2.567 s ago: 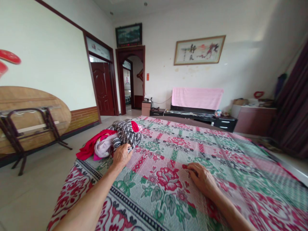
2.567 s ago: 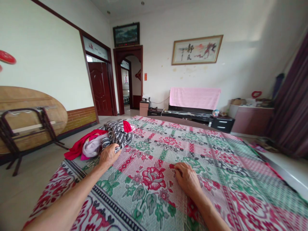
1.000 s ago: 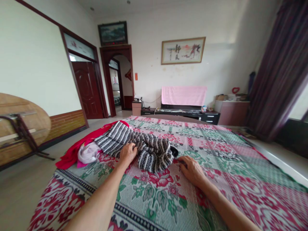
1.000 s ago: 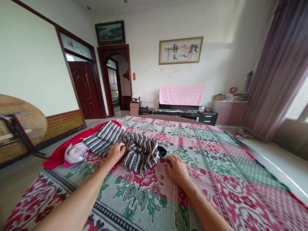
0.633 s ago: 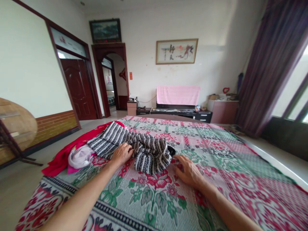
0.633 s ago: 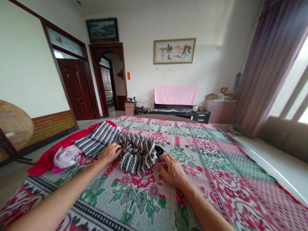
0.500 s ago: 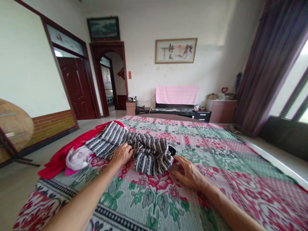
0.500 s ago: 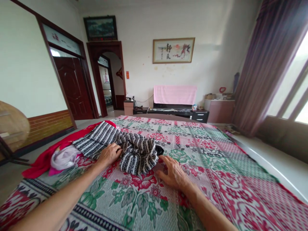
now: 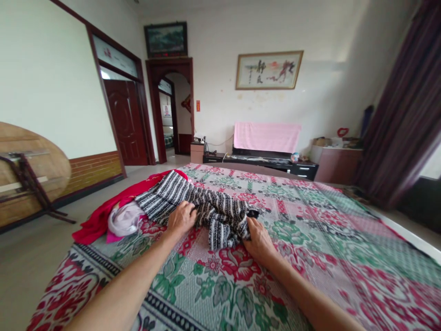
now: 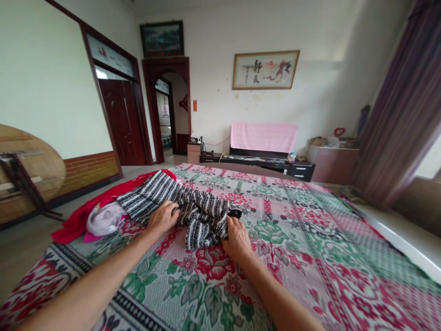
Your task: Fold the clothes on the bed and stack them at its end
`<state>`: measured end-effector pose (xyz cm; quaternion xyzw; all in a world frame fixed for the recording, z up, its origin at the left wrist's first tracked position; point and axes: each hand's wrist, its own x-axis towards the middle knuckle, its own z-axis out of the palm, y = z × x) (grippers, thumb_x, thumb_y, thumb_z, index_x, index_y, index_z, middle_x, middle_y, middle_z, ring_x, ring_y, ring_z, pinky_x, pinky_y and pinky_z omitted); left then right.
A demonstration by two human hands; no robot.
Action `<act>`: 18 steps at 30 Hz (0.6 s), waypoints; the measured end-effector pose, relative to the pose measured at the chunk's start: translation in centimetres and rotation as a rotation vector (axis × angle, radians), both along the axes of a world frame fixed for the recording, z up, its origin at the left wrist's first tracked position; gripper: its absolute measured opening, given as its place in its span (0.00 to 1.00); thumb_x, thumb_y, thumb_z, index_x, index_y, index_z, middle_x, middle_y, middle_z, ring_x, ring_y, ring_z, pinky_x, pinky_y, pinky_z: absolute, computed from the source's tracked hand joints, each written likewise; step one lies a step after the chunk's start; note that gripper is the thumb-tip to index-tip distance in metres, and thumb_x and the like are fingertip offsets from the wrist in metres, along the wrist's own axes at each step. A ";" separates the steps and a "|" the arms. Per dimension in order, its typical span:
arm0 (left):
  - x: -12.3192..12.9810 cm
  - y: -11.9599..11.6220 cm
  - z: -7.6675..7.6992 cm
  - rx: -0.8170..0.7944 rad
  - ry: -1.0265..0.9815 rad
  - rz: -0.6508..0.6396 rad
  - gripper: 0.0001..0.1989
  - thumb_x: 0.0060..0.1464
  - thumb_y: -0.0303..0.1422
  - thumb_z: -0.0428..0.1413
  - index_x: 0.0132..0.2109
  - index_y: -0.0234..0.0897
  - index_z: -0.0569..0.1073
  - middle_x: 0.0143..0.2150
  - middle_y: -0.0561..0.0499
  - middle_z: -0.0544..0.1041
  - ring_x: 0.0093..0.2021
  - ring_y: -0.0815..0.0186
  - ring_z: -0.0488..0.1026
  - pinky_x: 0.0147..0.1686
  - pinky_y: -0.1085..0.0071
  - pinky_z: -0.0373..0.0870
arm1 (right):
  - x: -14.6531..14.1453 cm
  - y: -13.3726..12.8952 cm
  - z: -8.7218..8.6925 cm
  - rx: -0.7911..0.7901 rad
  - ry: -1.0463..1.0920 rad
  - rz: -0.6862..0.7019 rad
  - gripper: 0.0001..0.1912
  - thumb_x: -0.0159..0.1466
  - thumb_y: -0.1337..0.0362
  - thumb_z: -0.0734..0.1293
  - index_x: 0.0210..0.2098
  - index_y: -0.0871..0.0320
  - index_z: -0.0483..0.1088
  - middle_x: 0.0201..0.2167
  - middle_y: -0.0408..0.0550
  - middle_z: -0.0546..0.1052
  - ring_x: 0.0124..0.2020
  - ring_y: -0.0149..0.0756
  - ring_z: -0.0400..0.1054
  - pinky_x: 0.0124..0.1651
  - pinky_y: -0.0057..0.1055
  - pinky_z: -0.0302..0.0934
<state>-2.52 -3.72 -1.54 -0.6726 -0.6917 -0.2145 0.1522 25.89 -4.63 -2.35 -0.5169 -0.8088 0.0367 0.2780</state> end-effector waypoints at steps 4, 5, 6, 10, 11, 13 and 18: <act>-2.2 -0.3 1.0 -0.005 0.024 0.252 0.22 0.59 0.31 0.45 0.59 0.40 0.66 0.64 0.41 0.62 0.42 0.61 0.74 0.38 0.66 0.69 | 0.6 0.1 -0.5 0.044 0.046 0.039 0.22 0.53 0.72 0.60 0.48 0.58 0.67 0.43 0.55 0.74 0.46 0.45 0.66 0.49 0.35 0.60; -2.7 -0.3 1.1 -0.034 0.036 0.293 0.23 0.58 0.30 0.45 0.61 0.41 0.64 0.66 0.40 0.59 0.41 0.60 0.75 0.37 0.65 0.69 | 0.7 0.2 -0.6 0.048 0.071 0.044 0.23 0.54 0.73 0.59 0.48 0.58 0.67 0.42 0.55 0.74 0.46 0.45 0.67 0.49 0.35 0.60; -3.2 -0.2 1.2 -0.060 0.046 0.320 0.24 0.58 0.31 0.45 0.62 0.41 0.63 0.66 0.40 0.59 0.41 0.60 0.75 0.37 0.65 0.70 | 0.8 0.2 -0.7 0.049 0.103 0.044 0.23 0.53 0.74 0.59 0.48 0.57 0.68 0.42 0.54 0.75 0.45 0.44 0.67 0.48 0.34 0.60; -4.3 0.7 1.0 -0.137 0.080 0.337 0.19 0.59 0.33 0.43 0.53 0.40 0.72 0.55 0.42 0.72 0.43 0.58 0.75 0.39 0.66 0.69 | 1.0 0.7 -0.8 0.036 0.304 0.020 0.20 0.53 0.74 0.58 0.43 0.55 0.70 0.38 0.51 0.77 0.40 0.41 0.69 0.43 0.32 0.62; -4.5 1.1 1.0 -0.154 0.077 0.335 0.17 0.60 0.33 0.43 0.48 0.39 0.74 0.51 0.42 0.74 0.43 0.58 0.76 0.39 0.66 0.69 | 1.2 1.0 -0.8 0.027 0.375 0.010 0.18 0.53 0.72 0.58 0.40 0.55 0.71 0.35 0.50 0.77 0.37 0.40 0.69 0.41 0.31 0.62; -4.6 1.9 1.5 -0.151 0.031 0.339 0.17 0.60 0.33 0.42 0.41 0.37 0.76 0.44 0.41 0.77 0.42 0.57 0.76 0.39 0.66 0.69 | 1.8 1.9 -0.7 0.000 0.557 -0.005 0.13 0.55 0.67 0.58 0.36 0.55 0.71 0.29 0.46 0.76 0.32 0.37 0.68 0.37 0.30 0.62; -4.0 3.7 5.8 0.145 -0.404 0.272 0.17 0.59 0.36 0.44 0.45 0.35 0.74 0.25 0.48 0.77 0.35 0.60 0.78 0.37 0.70 0.69 | 5.6 4.2 1.4 -0.052 1.127 -0.087 0.13 0.51 0.57 0.62 0.31 0.58 0.69 0.22 0.40 0.70 0.26 0.33 0.64 0.30 0.28 0.62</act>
